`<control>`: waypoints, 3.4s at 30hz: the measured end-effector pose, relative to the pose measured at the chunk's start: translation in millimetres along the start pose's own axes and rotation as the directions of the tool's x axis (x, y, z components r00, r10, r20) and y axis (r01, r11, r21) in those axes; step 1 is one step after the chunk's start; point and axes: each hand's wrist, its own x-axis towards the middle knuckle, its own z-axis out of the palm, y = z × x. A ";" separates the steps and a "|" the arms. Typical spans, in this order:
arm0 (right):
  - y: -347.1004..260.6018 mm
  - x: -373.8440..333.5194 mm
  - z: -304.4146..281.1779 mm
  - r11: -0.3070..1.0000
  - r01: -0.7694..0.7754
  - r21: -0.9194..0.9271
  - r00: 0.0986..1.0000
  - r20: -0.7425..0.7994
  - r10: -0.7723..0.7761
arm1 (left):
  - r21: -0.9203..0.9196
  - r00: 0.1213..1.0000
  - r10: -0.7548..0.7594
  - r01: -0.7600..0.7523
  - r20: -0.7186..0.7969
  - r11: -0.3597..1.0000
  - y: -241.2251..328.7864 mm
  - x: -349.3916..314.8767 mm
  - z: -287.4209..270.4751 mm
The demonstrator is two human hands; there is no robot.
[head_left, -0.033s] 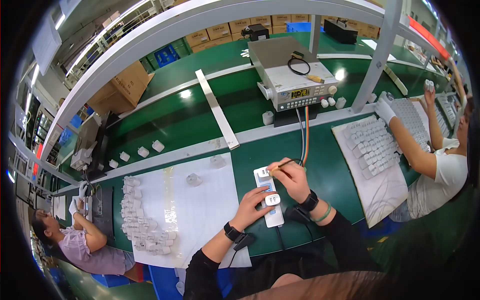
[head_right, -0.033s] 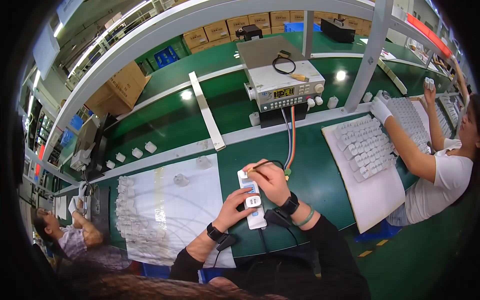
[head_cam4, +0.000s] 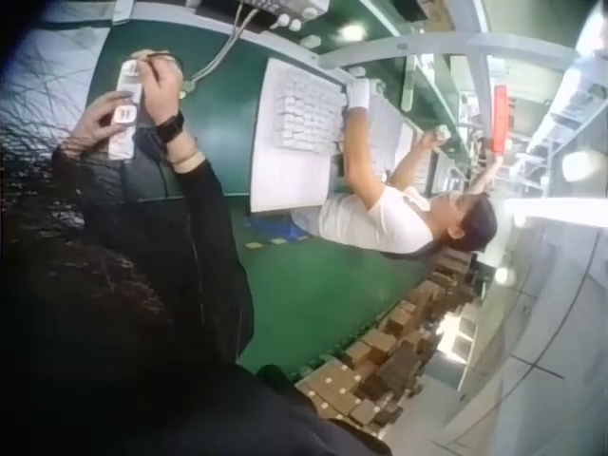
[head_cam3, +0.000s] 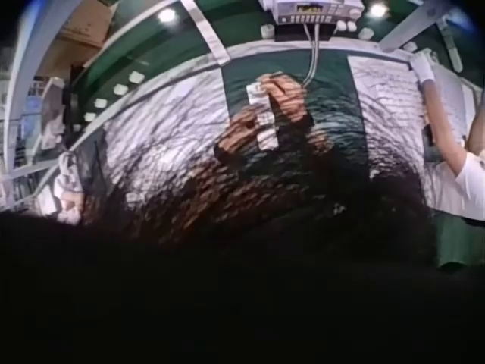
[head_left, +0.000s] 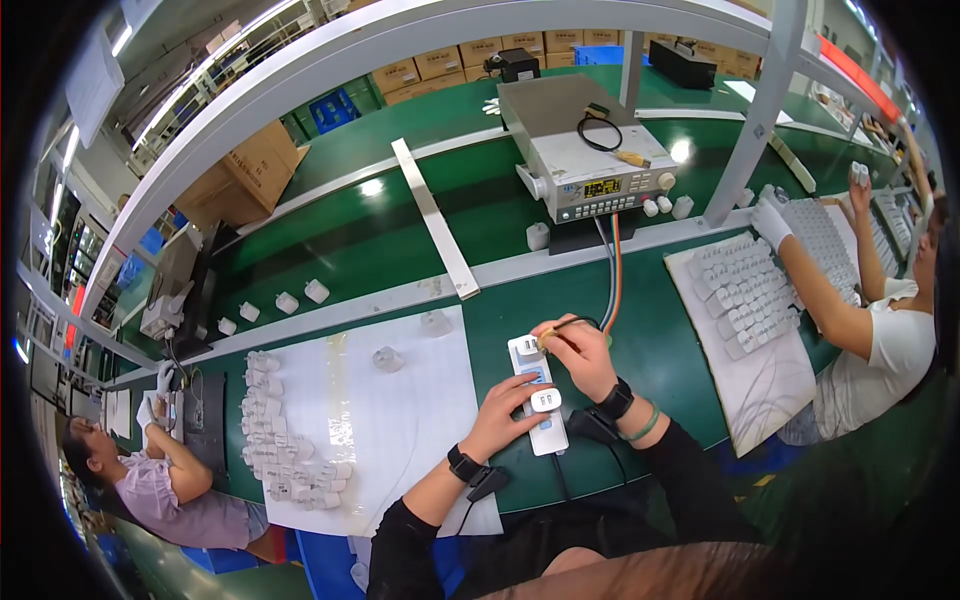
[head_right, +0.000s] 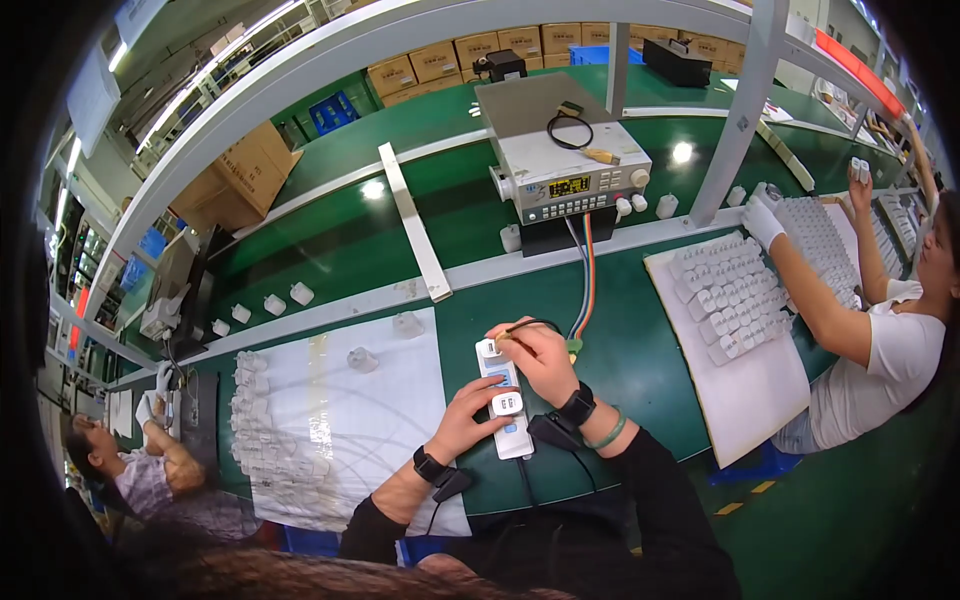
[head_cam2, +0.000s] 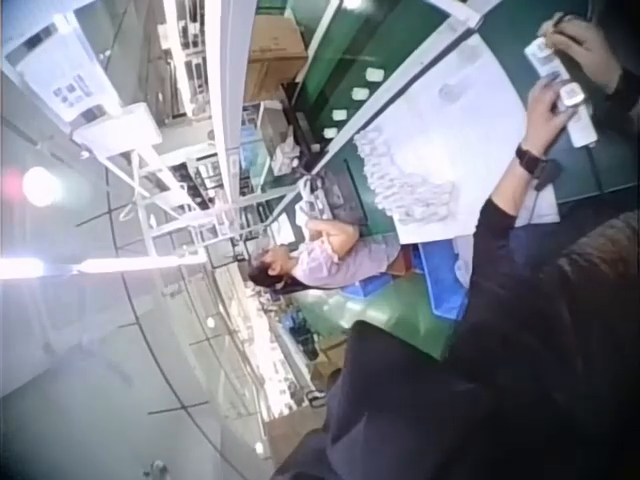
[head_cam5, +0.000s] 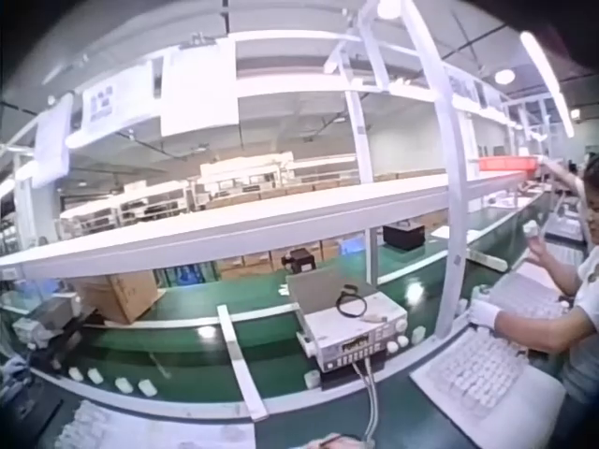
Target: The person picks up a power adapter, plugs it into a power strip, and touches a probe to it. They then remove the adapter and place it on a white sheet, repeating the process with several more units.
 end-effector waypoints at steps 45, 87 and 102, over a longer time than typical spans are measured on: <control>40.3 -2.0 6.5 0.999 0.037 -0.017 0.997 0.072 -0.036 | -0.275 0.908 -0.338 0.268 -0.248 0.923 -58.6 76.1 -202.9; -19.9 -43.8 -12.9 0.994 -0.103 -0.024 0.979 0.175 0.106 | -0.129 0.990 -0.083 0.068 -0.117 0.989 -44.7 53.3 -8.4; -10.3 -59.2 -1.2 0.965 -0.009 -0.262 0.978 0.200 0.063 | 0.265 0.950 -0.014 0.101 -0.311 0.959 -42.5 192.0 -115.3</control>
